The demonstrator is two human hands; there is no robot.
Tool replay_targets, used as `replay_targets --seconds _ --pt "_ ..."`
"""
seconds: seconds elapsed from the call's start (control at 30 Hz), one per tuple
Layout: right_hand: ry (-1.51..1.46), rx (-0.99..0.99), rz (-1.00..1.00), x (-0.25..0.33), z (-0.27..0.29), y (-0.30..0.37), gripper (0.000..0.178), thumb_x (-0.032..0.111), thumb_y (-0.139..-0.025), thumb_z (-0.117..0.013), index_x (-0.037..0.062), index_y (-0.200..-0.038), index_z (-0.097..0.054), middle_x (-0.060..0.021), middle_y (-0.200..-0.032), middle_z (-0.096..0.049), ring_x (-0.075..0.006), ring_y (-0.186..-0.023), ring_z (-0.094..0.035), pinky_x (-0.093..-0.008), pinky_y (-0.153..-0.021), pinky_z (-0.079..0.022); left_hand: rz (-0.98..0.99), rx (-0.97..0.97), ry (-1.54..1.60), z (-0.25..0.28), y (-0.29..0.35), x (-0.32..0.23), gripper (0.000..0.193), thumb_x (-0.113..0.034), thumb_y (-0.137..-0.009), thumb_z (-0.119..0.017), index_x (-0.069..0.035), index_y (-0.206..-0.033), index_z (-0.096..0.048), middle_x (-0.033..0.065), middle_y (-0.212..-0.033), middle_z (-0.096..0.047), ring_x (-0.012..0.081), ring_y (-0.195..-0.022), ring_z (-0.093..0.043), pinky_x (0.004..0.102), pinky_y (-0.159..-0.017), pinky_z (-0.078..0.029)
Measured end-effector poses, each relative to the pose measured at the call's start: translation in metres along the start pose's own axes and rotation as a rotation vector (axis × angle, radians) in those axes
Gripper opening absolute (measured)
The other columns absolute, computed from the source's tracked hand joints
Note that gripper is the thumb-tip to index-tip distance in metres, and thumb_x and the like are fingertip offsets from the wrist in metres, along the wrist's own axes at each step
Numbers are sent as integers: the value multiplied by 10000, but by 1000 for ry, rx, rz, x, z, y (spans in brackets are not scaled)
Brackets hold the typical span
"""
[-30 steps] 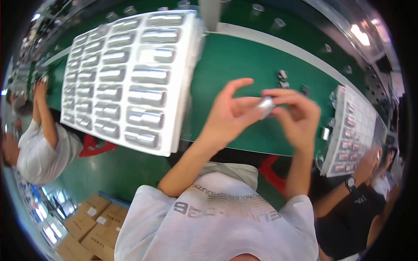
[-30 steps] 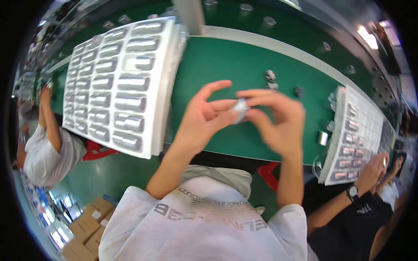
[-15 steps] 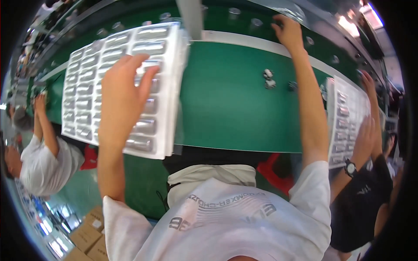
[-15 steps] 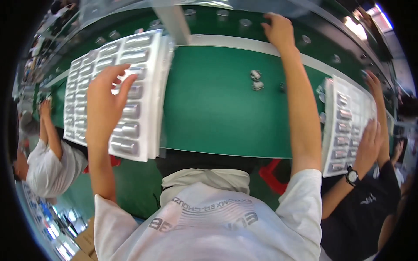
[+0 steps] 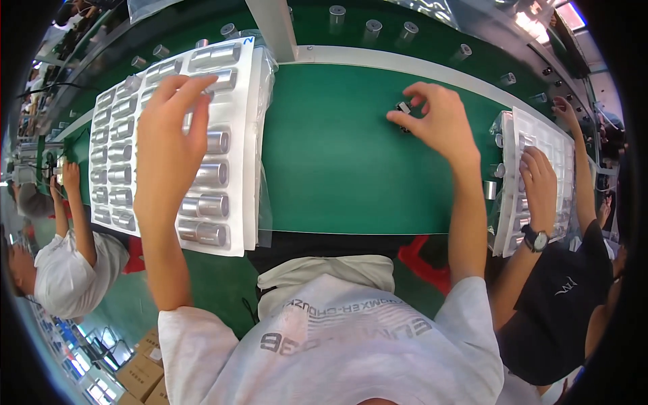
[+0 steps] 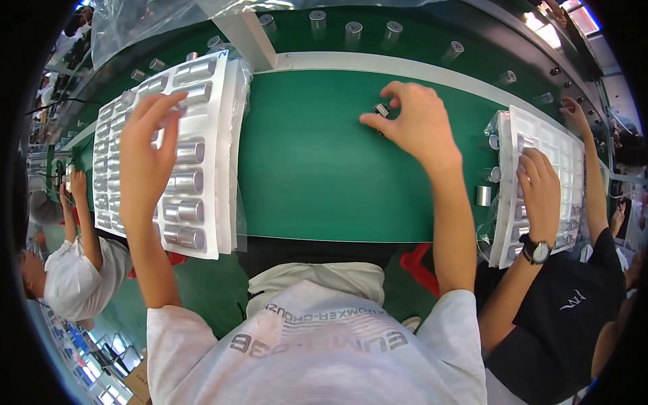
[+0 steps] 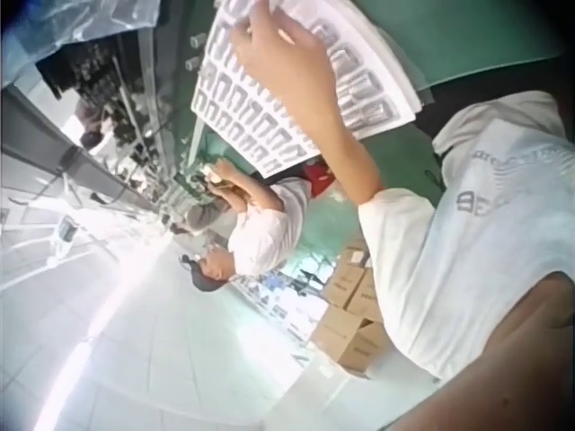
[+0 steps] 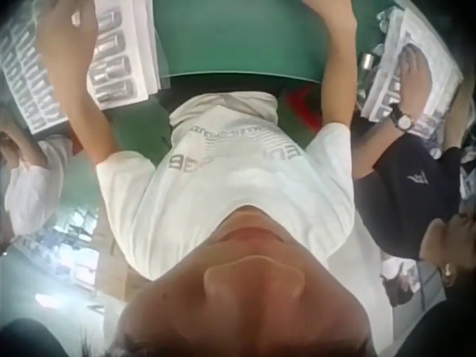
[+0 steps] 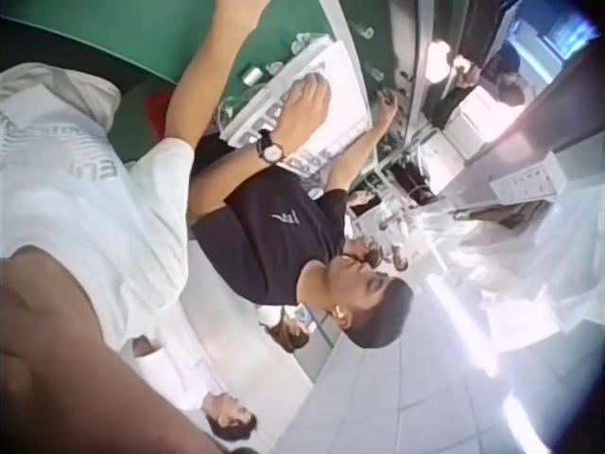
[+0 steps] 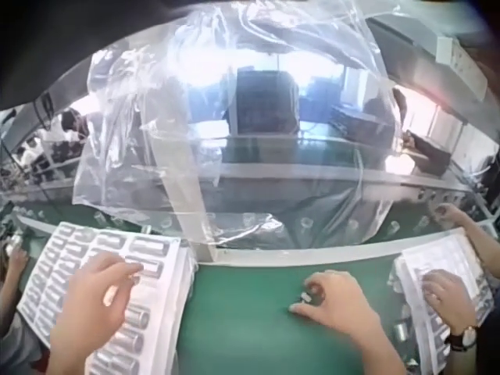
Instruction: Assembling small metal electronic components and placing them into trays, then packing the trays into shipping boxes.
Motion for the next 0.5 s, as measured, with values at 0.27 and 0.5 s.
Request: replay_targets --seconds 0.27,0.5 --pt "-1055 0 15 7 -3 10 248 -15 -814 -678 -12 -1058 -632 -102 -1030 -623 -178 -889 -621 -296 -786 -510 309 129 1252 -41 68 -97 231 42 -890 -592 -6 -1105 -662 77 -1053 -598 147 -888 -600 256 -717 -522" --pt "-1589 -36 75 29 -15 35 316 -20 -872 -592 7 -1185 -555 -195 -1196 -550 -290 -1017 -613 -334 -853 -515 437 41 1419 -132 70 -99 430 104 -818 -655 -8 -1226 -579 79 -1078 -615 133 -934 -615 255 -767 -538"
Point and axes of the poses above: each hand's wrist, its own y-axis away from the middle knuckle, its own z-axis out of the back of the hand, x = y × z, the point moved 5 cm from there along -y, towards the middle knuckle
